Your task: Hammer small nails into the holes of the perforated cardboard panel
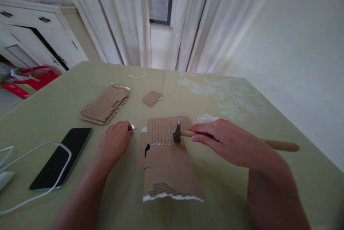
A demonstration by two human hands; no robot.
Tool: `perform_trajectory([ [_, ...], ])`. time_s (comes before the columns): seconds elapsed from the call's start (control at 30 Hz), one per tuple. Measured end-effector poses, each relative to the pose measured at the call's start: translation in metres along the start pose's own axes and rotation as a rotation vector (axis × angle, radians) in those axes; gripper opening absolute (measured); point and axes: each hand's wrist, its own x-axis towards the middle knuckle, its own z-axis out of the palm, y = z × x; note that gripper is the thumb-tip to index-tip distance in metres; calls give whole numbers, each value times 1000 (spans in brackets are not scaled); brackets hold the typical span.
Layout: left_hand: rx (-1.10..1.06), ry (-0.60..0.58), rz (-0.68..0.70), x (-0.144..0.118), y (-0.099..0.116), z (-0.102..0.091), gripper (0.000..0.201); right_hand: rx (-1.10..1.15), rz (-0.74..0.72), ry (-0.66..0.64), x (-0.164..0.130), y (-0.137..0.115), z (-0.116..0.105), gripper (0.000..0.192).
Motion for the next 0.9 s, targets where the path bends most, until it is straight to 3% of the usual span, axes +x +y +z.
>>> perform_trajectory([
  [0.17,-107,21,10,8,-1,10,15,-15,4,-15,1,2,1,35],
  [0.3,-228,130,14,10,6,7,13,-43,-8,-17,1,4,3,36],
  [0.4,-360,230,51,4,26,-6,20,-52,6,-9,1,1,2,36],
  [0.5,-655,290,166,-15,56,-19,31,-53,17,-35,2,-4,0,36],
  [0.57,-823,290,241,-30,74,-24,24,-74,22,-51,1,-5,-2,35],
  [0.67,-850,230,301,-44,89,-26,13,-97,30,-57,-1,-4,-4,37],
  [0.9,-791,155,383,-42,92,-24,13,-86,33,-36,-3,1,-2,37],
])
